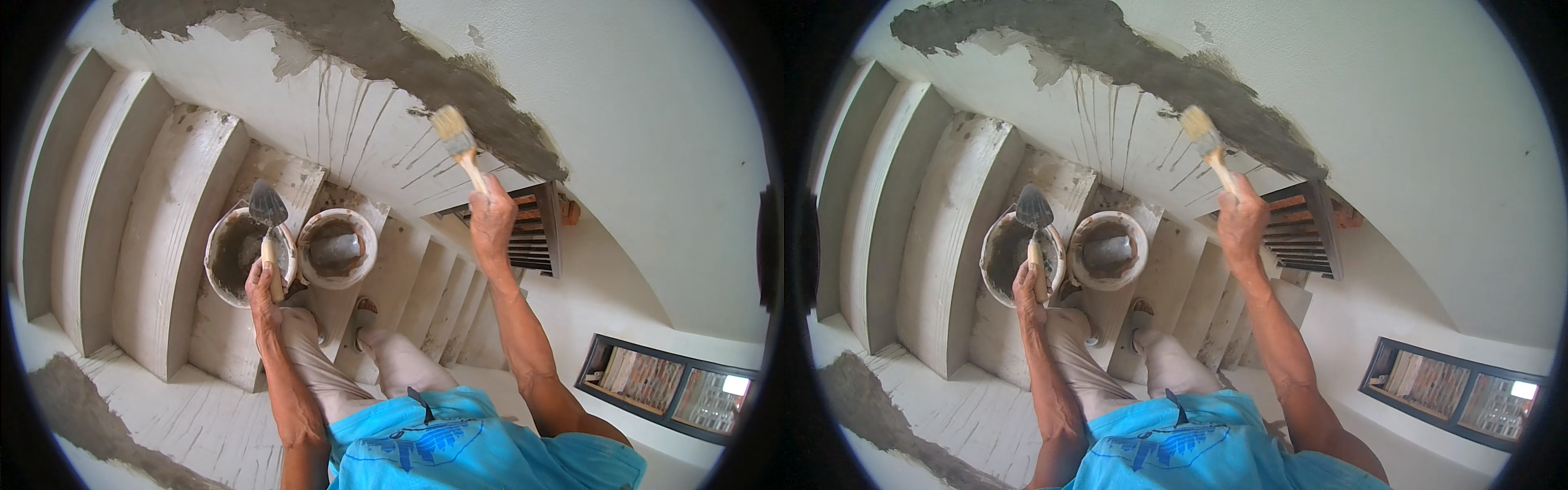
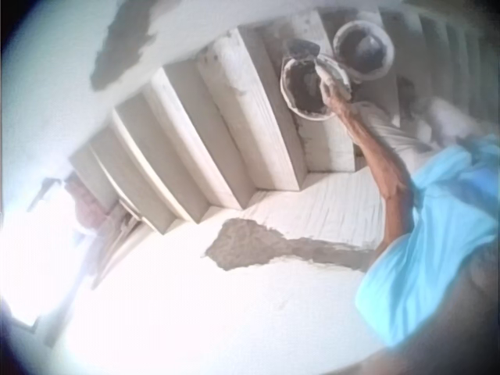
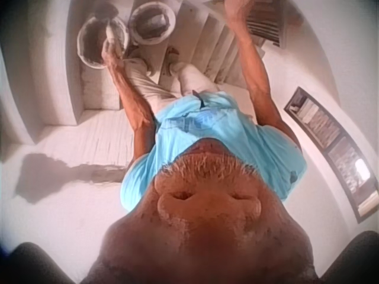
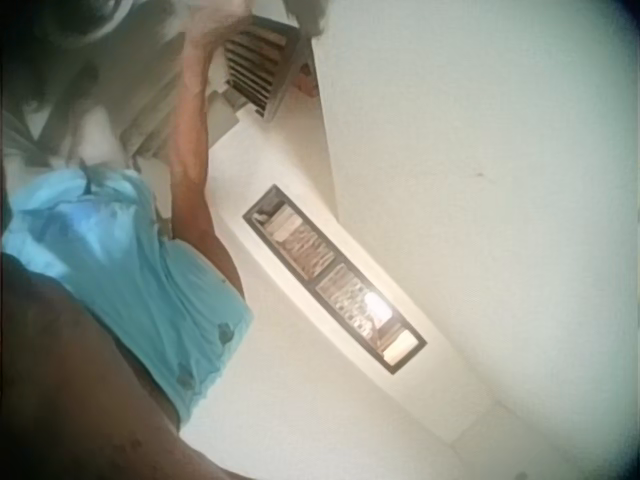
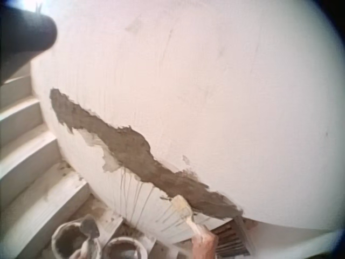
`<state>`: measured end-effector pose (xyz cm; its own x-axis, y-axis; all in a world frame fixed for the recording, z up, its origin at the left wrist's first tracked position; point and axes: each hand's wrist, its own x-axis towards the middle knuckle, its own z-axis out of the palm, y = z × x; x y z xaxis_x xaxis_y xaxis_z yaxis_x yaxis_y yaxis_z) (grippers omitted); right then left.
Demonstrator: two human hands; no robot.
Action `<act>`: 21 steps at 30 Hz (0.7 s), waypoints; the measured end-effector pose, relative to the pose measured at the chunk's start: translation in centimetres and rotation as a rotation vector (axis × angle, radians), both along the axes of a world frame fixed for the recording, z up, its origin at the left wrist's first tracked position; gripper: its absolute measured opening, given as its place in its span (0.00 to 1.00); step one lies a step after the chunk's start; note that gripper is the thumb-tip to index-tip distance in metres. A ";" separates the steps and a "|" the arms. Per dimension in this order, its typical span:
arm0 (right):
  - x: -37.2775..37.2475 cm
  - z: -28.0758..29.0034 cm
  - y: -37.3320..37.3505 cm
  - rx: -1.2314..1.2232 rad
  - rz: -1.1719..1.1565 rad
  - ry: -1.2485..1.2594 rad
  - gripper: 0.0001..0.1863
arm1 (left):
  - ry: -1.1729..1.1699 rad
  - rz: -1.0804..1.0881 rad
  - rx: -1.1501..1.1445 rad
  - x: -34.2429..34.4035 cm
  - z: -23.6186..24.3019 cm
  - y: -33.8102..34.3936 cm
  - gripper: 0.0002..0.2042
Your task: The person applies plaster to a curved wall section above a staircase using a trowel and a brush. They scoop plaster from a bucket, spread it on the wall, and smooth it with the brush.
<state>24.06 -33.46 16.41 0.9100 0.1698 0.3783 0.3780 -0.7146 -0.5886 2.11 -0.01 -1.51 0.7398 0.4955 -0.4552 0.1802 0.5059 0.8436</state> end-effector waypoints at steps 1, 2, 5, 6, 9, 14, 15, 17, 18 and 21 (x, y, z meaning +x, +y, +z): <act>0.1 -0.4 -1.0 -0.005 -0.010 -0.037 0.14 | 0.006 0.009 0.002 -0.1 0.0 0.1 0.25; -0.6 -1.0 -2.2 0.000 -0.098 0.040 0.15 | 0.009 0.018 0.006 -0.1 0.1 0.2 0.25; -3.4 -1.6 -5.1 0.106 -0.172 0.084 0.16 | 0.007 0.045 -0.006 -0.4 0.2 0.1 0.24; -3.8 -1.4 -4.8 0.101 -0.182 0.088 0.16 | -0.002 0.053 -0.015 -0.5 0.1 0.3 0.23; -3.2 -1.0 -2.4 0.088 0.011 -0.056 0.16 | -0.012 0.061 -0.016 -0.6 -0.6 0.2 0.24; -0.5 -0.3 1.2 0.026 -0.016 -0.015 0.13 | 0.021 0.011 -0.011 -0.4 -0.2 0.0 0.24; -0.4 -0.1 0.9 0.031 -0.036 -0.014 0.13 | 0.027 0.017 -0.005 -0.4 -0.1 0.0 0.24; -0.6 0.4 -1.0 0.039 -0.075 -0.010 0.13 | 0.025 0.030 -0.005 -0.3 0.1 0.1 0.23; -1.4 -0.2 -2.4 0.082 -0.106 -0.030 0.14 | 0.017 0.039 -0.009 -0.3 0.1 0.2 0.23; -4.1 -1.1 -5.9 0.038 -0.211 0.015 0.16 | 0.018 0.054 -0.016 -0.3 0.4 0.3 0.23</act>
